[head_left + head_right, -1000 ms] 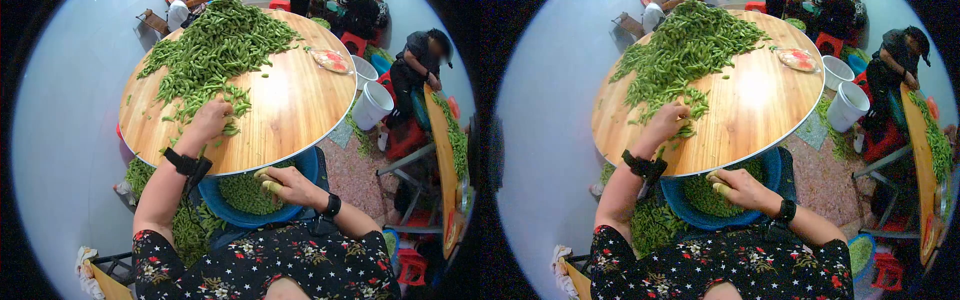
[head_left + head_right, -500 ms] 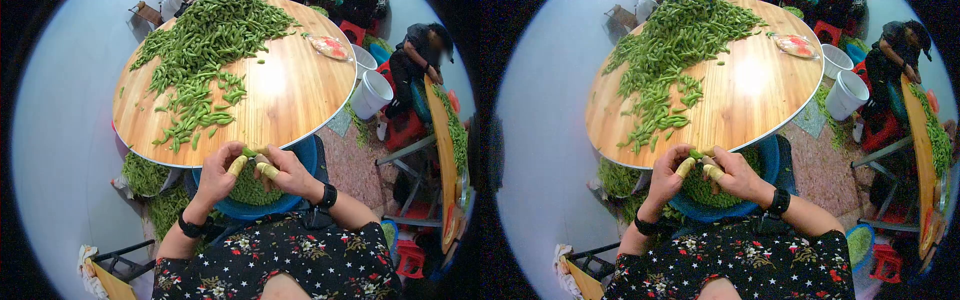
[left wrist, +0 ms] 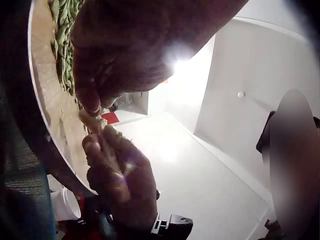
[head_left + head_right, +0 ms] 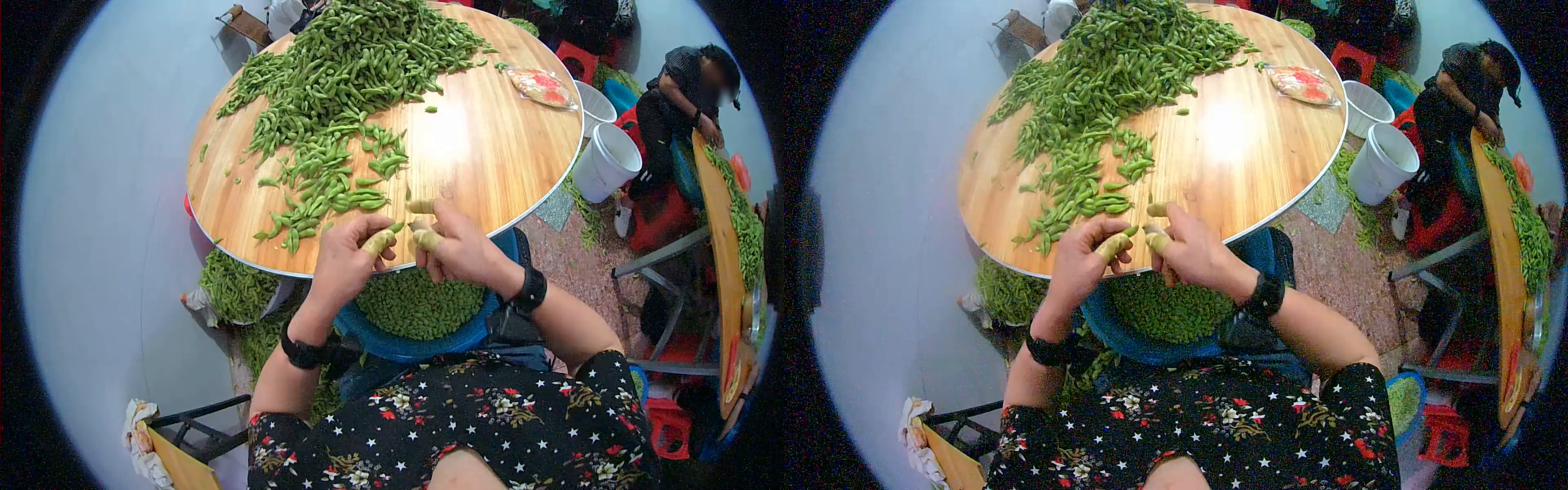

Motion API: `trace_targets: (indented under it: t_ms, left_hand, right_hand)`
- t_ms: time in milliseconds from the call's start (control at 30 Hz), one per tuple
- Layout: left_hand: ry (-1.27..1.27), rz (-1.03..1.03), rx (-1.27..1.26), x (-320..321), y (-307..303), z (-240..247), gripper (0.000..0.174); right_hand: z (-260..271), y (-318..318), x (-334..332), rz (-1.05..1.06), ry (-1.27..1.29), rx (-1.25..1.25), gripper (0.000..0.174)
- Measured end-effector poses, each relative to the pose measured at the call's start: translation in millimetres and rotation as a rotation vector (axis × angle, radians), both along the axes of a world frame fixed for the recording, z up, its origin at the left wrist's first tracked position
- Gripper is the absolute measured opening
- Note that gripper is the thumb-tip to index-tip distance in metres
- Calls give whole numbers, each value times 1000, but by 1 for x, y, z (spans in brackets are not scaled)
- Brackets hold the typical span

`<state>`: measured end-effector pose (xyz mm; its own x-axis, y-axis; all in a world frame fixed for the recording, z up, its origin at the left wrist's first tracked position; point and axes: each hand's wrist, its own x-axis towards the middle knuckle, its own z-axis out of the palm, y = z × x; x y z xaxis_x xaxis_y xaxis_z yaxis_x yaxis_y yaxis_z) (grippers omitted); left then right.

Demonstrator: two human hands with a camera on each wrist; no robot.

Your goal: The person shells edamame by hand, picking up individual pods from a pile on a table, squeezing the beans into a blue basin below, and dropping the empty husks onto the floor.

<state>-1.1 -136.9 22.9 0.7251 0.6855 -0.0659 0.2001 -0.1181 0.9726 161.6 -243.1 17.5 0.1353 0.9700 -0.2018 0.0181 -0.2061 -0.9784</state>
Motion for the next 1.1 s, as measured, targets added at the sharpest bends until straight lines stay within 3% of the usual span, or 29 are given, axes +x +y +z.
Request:
trace_targets:
  t_ms: [200,267,333,533,600,700,733,800,900,1100]
  left_hand:
    - [40,-2,170,-13,-20,-7,17]
    - [57,-5,248,-14,-20,-9,17]
    - [36,-119,662,-18,-17,-14,17]
    - [248,-241,821,-32,-29,-7,11]
    - [206,-299,781,-37,-38,-4,11]
    - [146,-369,741,-44,-44,-7,12]
    - [136,-331,700,-45,-45,-5,12]
    - [121,-292,661,-45,-44,-5,12]
    - [91,-249,686,-46,-42,-6,14]
    - [126,-323,710,-46,-42,0,13]
  right_hand:
    - [-12,-19,-10,109,-88,100,26]
    - [-11,-22,-11,117,-287,214,23]
    - [-10,-25,-10,128,-386,270,22]
    - [-9,-31,-10,249,-575,391,18]
    - [5,-39,-13,420,-931,231,17]
    - [9,-44,-12,522,-1006,223,25]
    - [8,-44,-11,521,-1001,222,25]
    - [6,-42,-7,405,-528,280,22]
    - [13,-43,-9,382,-408,233,24]
    - [11,-44,-10,429,-489,288,20]
